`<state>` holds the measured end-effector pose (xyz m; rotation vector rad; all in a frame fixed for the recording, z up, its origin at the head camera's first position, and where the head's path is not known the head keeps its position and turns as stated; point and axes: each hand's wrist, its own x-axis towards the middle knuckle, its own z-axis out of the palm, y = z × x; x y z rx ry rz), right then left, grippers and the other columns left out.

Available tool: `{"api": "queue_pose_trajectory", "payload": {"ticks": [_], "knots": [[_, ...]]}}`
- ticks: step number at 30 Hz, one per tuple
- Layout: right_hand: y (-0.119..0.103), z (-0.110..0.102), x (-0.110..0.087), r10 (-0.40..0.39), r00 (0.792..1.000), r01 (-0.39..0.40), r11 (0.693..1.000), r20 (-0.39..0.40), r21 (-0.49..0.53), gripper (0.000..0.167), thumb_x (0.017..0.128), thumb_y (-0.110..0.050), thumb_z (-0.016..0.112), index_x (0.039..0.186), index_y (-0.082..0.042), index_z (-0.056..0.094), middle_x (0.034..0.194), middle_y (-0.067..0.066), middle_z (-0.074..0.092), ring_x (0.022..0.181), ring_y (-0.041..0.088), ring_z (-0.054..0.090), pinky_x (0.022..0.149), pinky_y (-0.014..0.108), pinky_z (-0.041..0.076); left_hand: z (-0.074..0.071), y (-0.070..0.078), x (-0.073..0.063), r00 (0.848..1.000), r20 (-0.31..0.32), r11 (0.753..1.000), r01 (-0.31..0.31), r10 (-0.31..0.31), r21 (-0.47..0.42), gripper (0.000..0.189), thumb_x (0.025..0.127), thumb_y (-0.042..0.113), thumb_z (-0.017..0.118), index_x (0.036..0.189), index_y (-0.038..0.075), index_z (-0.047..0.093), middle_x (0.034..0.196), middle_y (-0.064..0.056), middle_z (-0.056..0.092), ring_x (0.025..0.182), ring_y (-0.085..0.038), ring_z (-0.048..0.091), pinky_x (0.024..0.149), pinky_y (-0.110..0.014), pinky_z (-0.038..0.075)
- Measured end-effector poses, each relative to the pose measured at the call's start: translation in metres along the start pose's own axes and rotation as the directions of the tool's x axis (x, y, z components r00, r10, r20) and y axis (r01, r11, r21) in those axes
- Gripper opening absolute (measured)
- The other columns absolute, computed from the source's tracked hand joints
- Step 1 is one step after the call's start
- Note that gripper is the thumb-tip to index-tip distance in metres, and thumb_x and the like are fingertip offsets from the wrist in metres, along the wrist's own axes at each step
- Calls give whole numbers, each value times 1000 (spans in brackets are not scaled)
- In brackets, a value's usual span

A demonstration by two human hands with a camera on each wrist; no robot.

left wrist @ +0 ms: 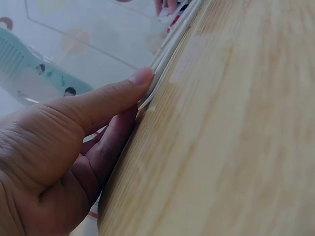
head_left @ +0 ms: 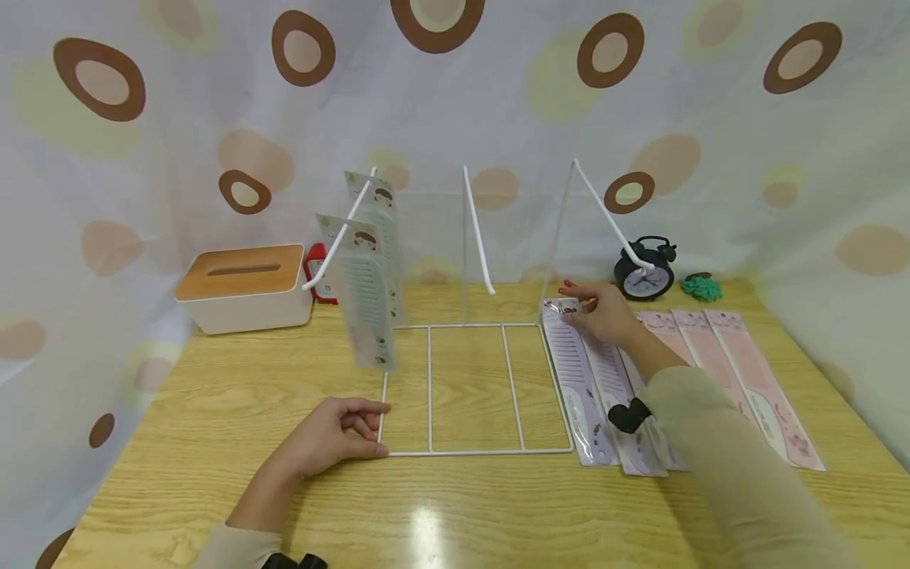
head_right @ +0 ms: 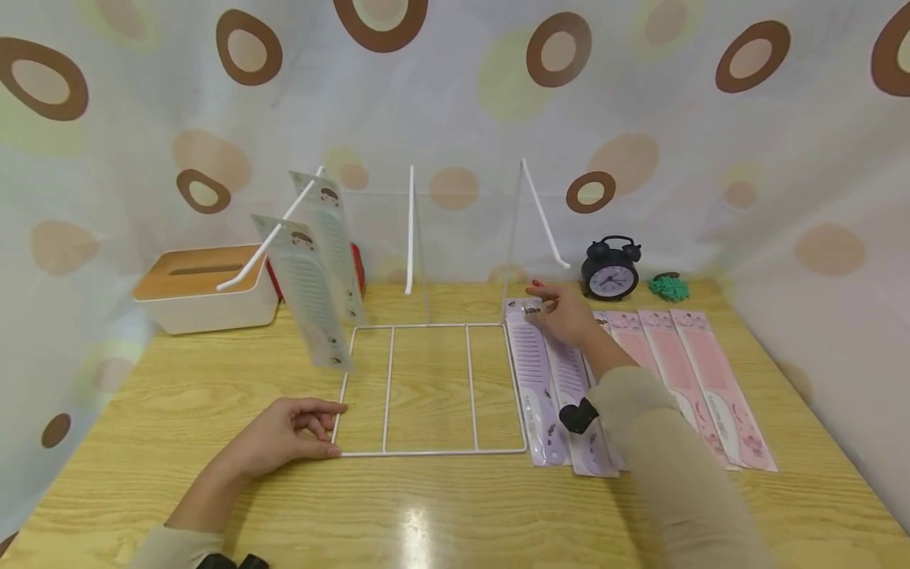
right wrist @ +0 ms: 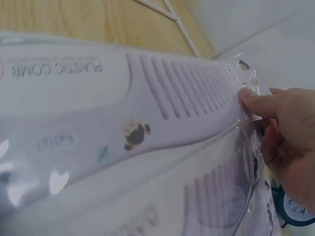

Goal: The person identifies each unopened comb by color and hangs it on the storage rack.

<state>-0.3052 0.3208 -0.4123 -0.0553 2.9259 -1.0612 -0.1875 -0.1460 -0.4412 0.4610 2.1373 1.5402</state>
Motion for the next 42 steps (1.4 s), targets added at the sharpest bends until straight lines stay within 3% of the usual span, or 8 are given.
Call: {"api": "queue_pose_trajectory", "payload": {"ticks": [8,16,21,25,31,33,39,42], "knots": [[-19,-20,-15,202,975,-141,879,-88,455,52,93,-37,71,139,-15,60,112,-6,57,98,10,53,79,19,50,2,-1,-1,1000,-13,1000,2,-2,3,64,78,11,86,134,-5,59,96,-13,63,82,-14,67,75,-23,55],[-53,-45,-65,43,998,15,495,-42,869,26,90,-10,74,115,-18,76,101,-5,63,89,7,65,77,20,56,1,-2,1,1000,-16,1000,-10,11,27,63,77,11,86,133,-5,60,95,-12,63,81,-14,67,74,-23,56],[-85,-42,-106,-145,986,134,363,-86,922,25,96,3,61,105,-12,79,97,-3,70,87,10,68,75,22,56,0,-4,1,1000,-9,1000,-15,15,18,64,77,11,86,133,-5,60,95,-12,63,81,-14,67,74,-24,56],[-113,-34,-131,-323,936,239,301,-137,923,27,97,6,58,102,-9,79,99,0,72,89,11,67,77,22,56,-1,-4,1,1000,-5,1000,-20,20,11,64,78,10,86,134,-5,59,96,-13,63,82,-15,67,74,-24,56],[-158,-26,-147,-586,779,356,118,-224,927,32,96,12,55,114,-4,75,113,3,72,101,12,67,89,23,54,-1,-4,1,1000,-1,1000,-25,25,14,64,78,12,86,134,-4,59,97,-13,63,83,-15,67,75,-23,56],[-177,-24,-151,-567,789,366,121,-238,923,31,95,12,56,113,-4,76,111,3,73,99,12,67,88,24,55,-1,-4,1,1000,-1,1000,-24,24,15,64,78,13,86,134,-3,59,98,-14,63,83,-15,67,75,-23,56],[-218,-20,-154,-343,911,344,333,-227,878,23,94,3,64,104,-12,79,95,-4,74,87,9,66,82,26,56,-1,-6,2,999,-9,999,-34,35,30,63,78,13,86,133,-2,61,98,-14,64,83,-15,67,76,-23,55],[-222,-17,-146,-271,939,306,367,-213,878,24,94,2,65,101,-16,80,93,-5,74,87,8,66,81,24,55,-1,-7,2,999,-14,999,-36,36,34,62,78,13,87,133,-2,61,98,-13,64,83,-15,67,76,-23,55]]}}
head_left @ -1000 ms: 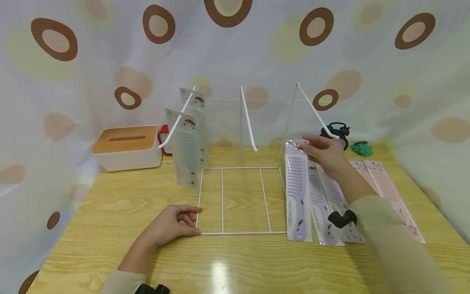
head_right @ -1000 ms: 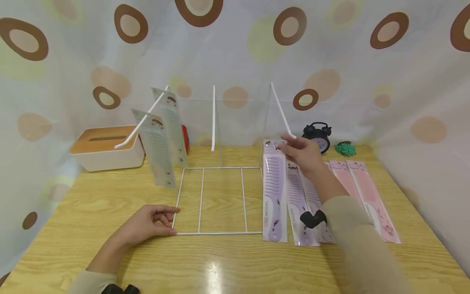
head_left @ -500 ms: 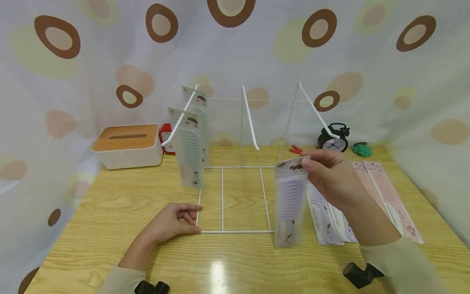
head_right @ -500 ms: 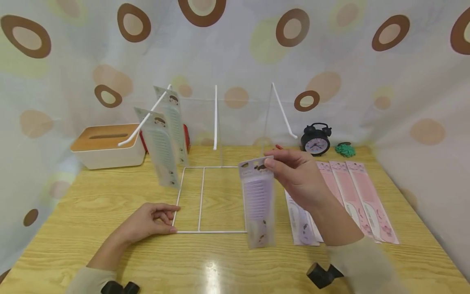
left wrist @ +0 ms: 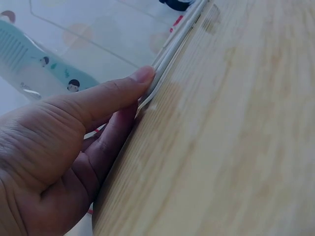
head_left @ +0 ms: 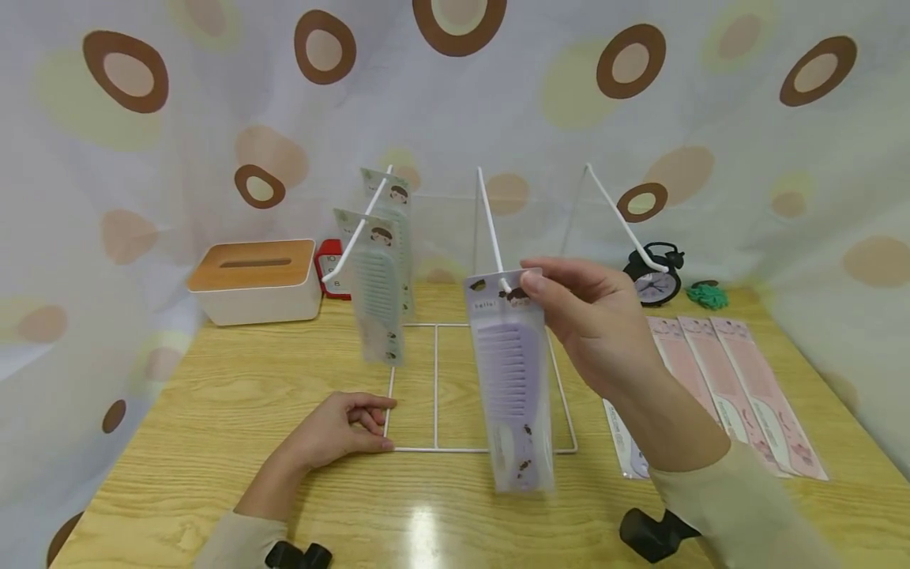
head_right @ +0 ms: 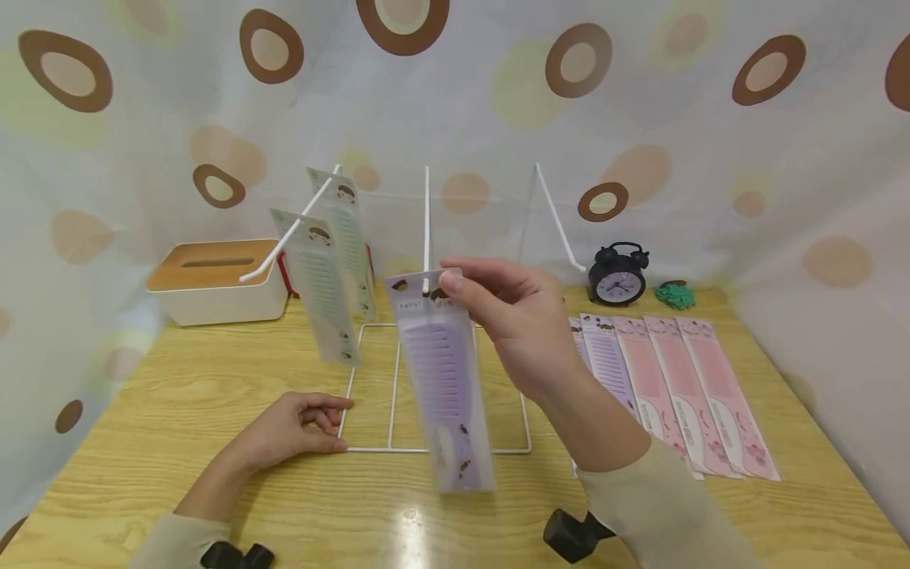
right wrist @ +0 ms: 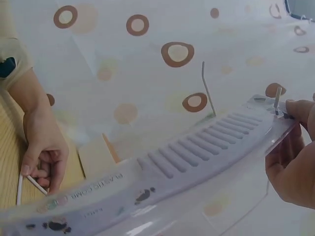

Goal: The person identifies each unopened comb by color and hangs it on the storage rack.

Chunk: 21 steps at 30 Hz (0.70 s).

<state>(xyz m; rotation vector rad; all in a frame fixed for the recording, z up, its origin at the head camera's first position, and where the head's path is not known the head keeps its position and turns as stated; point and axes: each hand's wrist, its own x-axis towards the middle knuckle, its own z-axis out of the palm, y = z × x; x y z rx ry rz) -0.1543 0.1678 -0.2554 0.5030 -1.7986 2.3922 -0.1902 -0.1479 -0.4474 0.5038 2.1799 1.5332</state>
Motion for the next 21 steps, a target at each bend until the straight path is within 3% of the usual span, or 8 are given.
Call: {"api": "queue_pose_trajectory", "payload": {"ticks": [7,15,21], "knots": [[19,-8,36,55,994,-55,998,-91,11,19,93,-5,70,97,-21,80,96,-4,71,91,9,65,86,25,56,-1,-1,-1,1000,-1,1000,-5,5,10,62,78,13,87,132,-2,62,99,-13,63,83,-14,66,76,-23,55],[33,-12,87,27,986,-25,1000,-162,16,14,89,-8,74,101,-13,79,97,-2,72,92,12,66,84,26,56,-1,0,-1,1000,3,1000,-8,8,-1,61,79,12,85,133,-3,61,99,-13,62,83,-15,67,75,-23,55],[38,-13,109,52,971,-39,997,-234,61,24,85,-6,77,109,-5,76,100,-1,71,90,12,66,85,24,55,-2,1,-2,1000,3,1000,0,0,3,59,80,12,84,133,-2,61,98,-12,60,84,-16,67,76,-24,55]]}}
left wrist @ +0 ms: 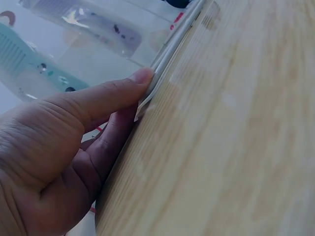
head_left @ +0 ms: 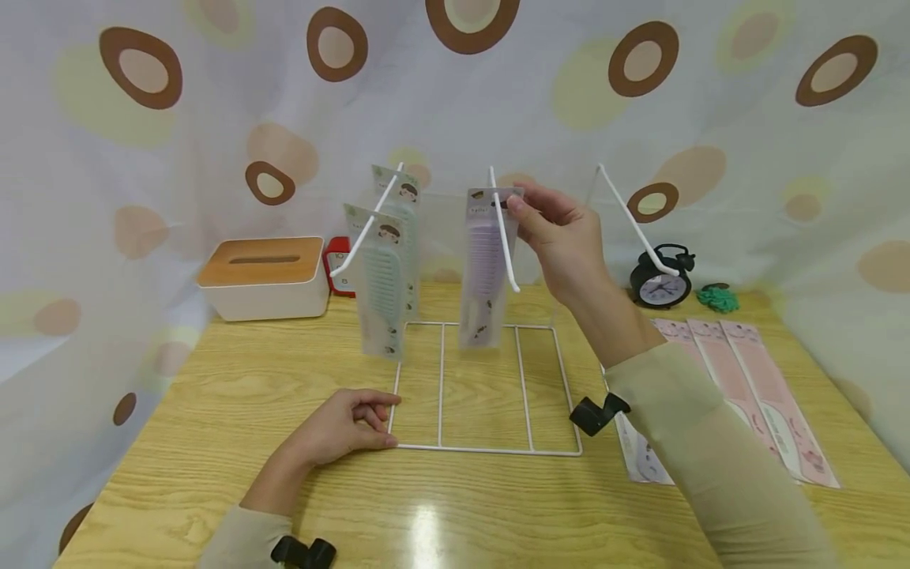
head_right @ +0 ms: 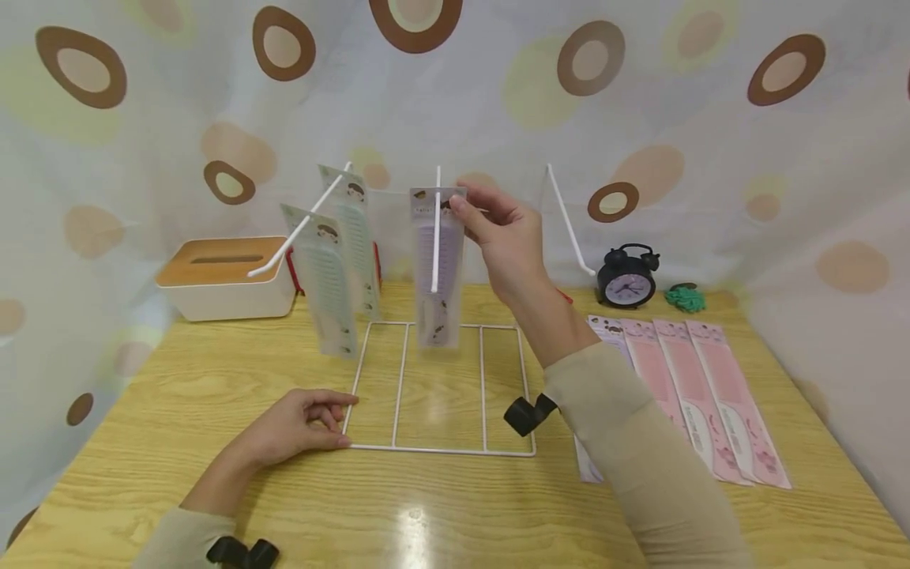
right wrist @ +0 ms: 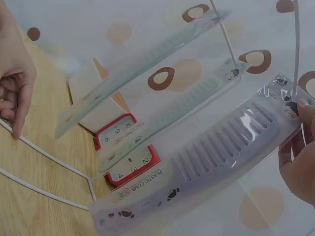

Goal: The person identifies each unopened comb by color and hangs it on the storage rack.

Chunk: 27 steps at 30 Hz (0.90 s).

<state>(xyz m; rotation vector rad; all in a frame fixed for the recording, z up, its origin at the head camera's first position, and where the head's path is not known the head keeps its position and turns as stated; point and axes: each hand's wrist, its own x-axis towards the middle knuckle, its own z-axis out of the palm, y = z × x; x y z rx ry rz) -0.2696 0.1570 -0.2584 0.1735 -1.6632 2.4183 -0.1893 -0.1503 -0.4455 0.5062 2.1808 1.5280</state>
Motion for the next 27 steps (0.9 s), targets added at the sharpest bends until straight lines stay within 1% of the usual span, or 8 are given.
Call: {"api": "queue_pose_trajectory", "payload": {"ticks": [4,8,12,17,22,25,27], "knots": [[2,-1,7,13,1000,-13,1000,-18,17,18,85,-5,77,102,-9,78,101,-1,71,90,11,66,83,23,56,0,0,1,1000,3,1000,-4,4,1,60,80,12,84,133,-2,60,99,-12,61,85,-17,67,76,-24,55],[4,-2,12,3,1000,-2,1000,-24,21,15,84,-4,77,97,-12,80,97,-2,72,86,10,66,80,23,56,1,0,2,1000,6,1000,-1,1,-9,60,80,11,84,134,-3,60,100,-11,61,85,-17,66,76,-24,55],[6,-3,17,-25,999,25,1000,-24,13,18,84,-3,77,100,-11,80,92,-3,74,84,9,66,76,21,55,2,0,1,1000,7,1000,-2,2,-9,60,80,11,84,134,-3,59,101,-11,61,86,-17,66,76,-24,55],[7,-7,18,-32,999,32,999,-4,24,25,85,1,75,109,-6,77,93,-2,74,85,9,67,79,21,56,1,0,0,1000,4,1000,-7,7,-11,61,80,11,84,134,-3,60,101,-12,62,86,-17,66,76,-24,55],[8,-18,14,-29,998,28,1000,52,10,25,87,1,74,110,-10,77,96,-1,72,87,8,67,84,22,57,1,0,0,1000,3,1000,-4,4,-15,60,80,10,84,133,-3,60,101,-12,62,86,-17,67,76,-24,55],[10,-30,9,-17,994,21,999,107,-38,26,88,-3,74,114,-10,76,99,-1,70,93,8,67,88,23,56,1,-1,0,1000,3,1000,-4,4,-16,61,80,10,84,134,-3,60,101,-12,62,86,-17,67,76,-24,55],[13,-41,4,-1,990,14,995,138,-98,32,89,-6,74,121,-9,72,106,-1,69,98,8,67,90,23,55,0,-1,0,1000,4,1000,0,0,-16,61,80,11,84,134,-3,59,101,-12,62,86,-17,67,76,-24,55]]}}
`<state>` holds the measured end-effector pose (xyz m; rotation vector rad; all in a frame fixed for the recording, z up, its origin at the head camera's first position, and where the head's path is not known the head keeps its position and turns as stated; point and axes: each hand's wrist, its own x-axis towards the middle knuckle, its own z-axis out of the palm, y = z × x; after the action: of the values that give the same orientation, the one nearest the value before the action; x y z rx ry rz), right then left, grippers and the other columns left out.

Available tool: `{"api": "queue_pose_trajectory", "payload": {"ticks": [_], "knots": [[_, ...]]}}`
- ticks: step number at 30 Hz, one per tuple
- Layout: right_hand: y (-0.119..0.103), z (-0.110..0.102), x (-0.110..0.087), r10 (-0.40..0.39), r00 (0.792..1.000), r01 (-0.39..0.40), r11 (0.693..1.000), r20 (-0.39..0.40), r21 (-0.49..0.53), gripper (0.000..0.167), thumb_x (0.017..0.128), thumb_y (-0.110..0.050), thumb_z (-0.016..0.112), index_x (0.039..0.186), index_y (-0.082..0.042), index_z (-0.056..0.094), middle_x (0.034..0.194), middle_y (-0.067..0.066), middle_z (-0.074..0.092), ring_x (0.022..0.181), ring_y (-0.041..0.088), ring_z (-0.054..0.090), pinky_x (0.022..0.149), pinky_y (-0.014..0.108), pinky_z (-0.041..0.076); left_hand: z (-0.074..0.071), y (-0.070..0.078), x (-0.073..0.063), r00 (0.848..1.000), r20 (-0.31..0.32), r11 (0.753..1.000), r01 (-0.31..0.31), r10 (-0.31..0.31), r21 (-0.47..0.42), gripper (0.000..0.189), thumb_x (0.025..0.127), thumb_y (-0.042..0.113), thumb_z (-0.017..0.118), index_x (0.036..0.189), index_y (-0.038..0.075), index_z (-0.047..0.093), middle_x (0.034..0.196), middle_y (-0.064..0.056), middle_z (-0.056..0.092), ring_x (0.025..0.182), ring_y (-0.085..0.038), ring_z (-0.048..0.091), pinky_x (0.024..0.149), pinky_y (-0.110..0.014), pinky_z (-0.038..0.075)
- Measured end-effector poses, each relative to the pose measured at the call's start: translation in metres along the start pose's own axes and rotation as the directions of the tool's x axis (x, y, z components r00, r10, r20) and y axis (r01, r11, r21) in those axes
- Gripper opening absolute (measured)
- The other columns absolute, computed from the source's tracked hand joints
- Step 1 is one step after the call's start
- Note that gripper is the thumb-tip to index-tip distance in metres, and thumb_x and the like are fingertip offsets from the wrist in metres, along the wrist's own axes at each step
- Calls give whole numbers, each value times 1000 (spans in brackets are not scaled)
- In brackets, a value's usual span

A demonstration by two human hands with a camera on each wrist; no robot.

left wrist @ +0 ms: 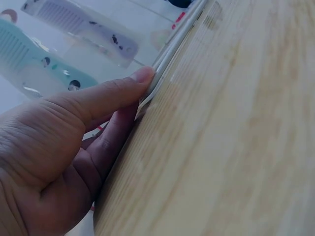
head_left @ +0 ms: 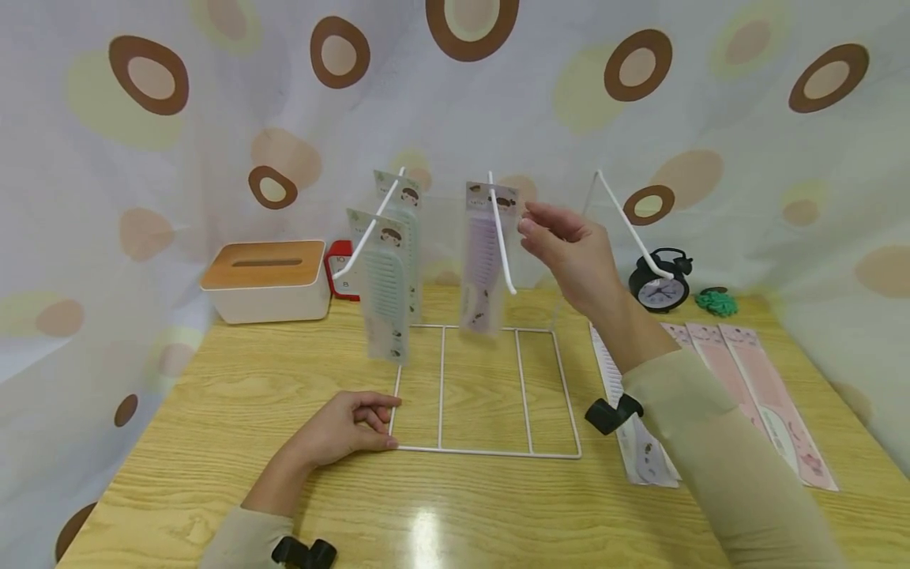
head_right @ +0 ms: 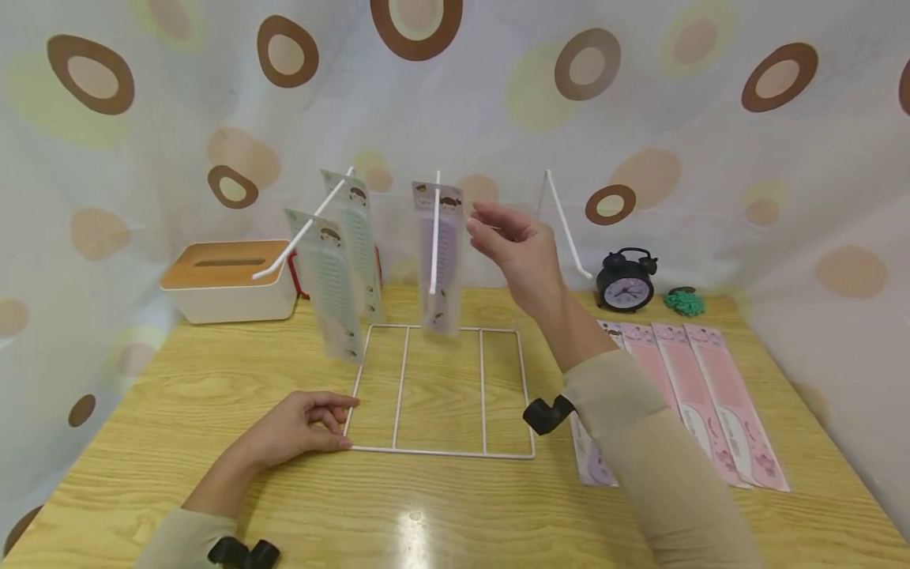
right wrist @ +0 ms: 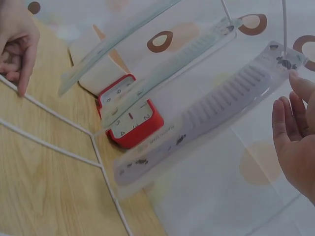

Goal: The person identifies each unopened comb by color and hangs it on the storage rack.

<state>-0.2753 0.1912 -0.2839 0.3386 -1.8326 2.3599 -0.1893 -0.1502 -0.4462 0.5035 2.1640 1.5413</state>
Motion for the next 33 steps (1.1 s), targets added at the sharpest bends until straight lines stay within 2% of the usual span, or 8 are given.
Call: {"api": "queue_pose_trajectory", "payload": {"ticks": [3,8,14,16,19,22,27,33], "knots": [[6,-16,-11,34,999,-29,992,31,-125,41,91,-11,73,131,-8,66,118,0,67,105,8,67,91,21,54,-1,-1,0,1000,0,1000,-1,1,-3,62,80,11,84,134,-3,59,101,-13,62,86,-18,67,76,-24,55],[17,-49,-29,137,990,-122,933,21,-338,50,92,-22,74,139,-13,61,123,-7,65,107,3,66,89,16,53,-2,-1,1,1000,-4,1000,-5,5,7,61,80,12,84,135,-1,60,102,-14,63,88,-19,67,77,-24,55],[39,-93,-48,225,974,-184,827,13,-531,60,92,-32,73,146,-16,52,140,4,58,132,16,54,91,15,52,-2,-2,1,1000,-2,1000,-7,7,18,61,80,14,85,134,-1,60,102,-13,63,88,-18,67,78,-24,55],[47,-108,-51,241,970,-188,783,11,-592,63,92,-34,73,148,-16,51,146,10,54,129,15,56,89,15,52,-1,-2,0,1000,0,1000,-4,4,13,62,80,13,84,135,-1,60,102,-13,63,88,-18,67,78,-24,55],[56,-130,-53,269,963,-195,727,12,-658,66,92,-33,74,149,-13,49,146,18,51,110,5,65,85,17,54,-1,-2,0,1000,-1,1000,-3,3,7,61,81,13,84,135,-1,60,102,-14,63,87,-18,67,78,-24,55],[63,-149,-52,314,949,-203,652,17,-730,70,91,-36,74,150,-11,46,144,18,51,98,1,66,80,20,57,-2,-2,0,1000,-3,1000,-4,4,4,60,81,12,84,134,-1,60,102,-13,63,87,-17,67,77,-24,55],[69,-175,-51,348,934,-113,511,85,-852,73,91,-36,74,150,-7,43,145,19,51,115,31,64,81,35,57,-2,-1,0,1000,3,1000,-4,4,-2,60,81,11,84,134,-2,60,101,-13,63,86,-17,67,77,-24,55],[75,-196,-46,398,914,-33,277,83,-960,87,85,-41,79,154,-9,37,150,24,44,97,33,56,84,44,47,0,-3,0,1000,-3,1000,-1,1,1,61,80,12,84,134,-1,60,101,-14,63,86,-17,67,77,-24,55]]}}
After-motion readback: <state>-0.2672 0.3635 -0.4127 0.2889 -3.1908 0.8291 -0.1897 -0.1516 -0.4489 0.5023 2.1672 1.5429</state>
